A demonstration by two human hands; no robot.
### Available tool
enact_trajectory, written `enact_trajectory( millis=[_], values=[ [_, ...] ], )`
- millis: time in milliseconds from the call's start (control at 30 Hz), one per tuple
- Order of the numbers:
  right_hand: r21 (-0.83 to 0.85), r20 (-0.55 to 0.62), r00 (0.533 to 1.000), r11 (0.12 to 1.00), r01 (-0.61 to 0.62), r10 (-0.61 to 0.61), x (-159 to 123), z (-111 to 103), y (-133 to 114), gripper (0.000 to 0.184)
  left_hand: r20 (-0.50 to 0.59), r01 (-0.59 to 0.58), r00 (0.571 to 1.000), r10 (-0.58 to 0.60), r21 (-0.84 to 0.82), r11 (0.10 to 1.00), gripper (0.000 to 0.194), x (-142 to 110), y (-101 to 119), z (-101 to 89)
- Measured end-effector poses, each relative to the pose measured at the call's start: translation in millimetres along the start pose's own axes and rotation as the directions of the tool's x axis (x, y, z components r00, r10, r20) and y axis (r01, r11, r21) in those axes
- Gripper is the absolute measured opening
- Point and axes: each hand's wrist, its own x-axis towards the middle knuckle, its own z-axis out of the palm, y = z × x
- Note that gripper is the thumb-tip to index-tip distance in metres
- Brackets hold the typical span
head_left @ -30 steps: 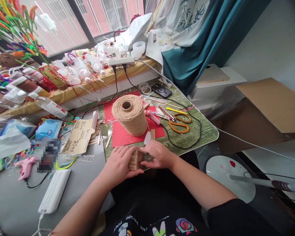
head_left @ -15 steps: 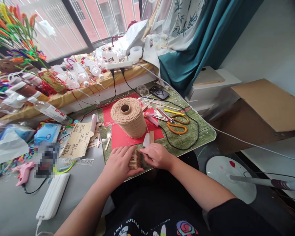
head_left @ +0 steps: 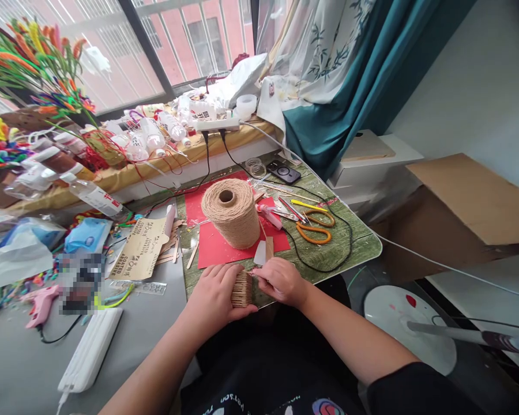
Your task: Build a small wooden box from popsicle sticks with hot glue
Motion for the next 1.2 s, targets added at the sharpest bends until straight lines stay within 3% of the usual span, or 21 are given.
enact_trajectory(
  millis=[600, 1033, 1200],
  values=[
    [-0.016, -0.037, 0.997, 0.998, -0.067, 0.067, 3.7, 0.2, -0.6, 0.024, 0.020, -0.015, 1.000, 0.015, 0.025, 1.000, 0.079, 2.2, 0.5, 0.9],
    [0.070, 0.127, 0.987, 0.992, -0.106, 0.097, -1.2, 7.4, 6.2, 0.009, 0.035, -0.012, 0.999, 0.011, 0.026, 1.000, 0.087, 2.3, 1.6, -1.3],
    [0.125, 0.137, 0.988, 0.988, -0.091, 0.074, 1.1, 4.8, 5.7, 0.015, 0.020, -0.007, 1.000, 0.008, -0.028, 1.000, 0.083, -1.5, -3.7, -4.4]
  ],
)
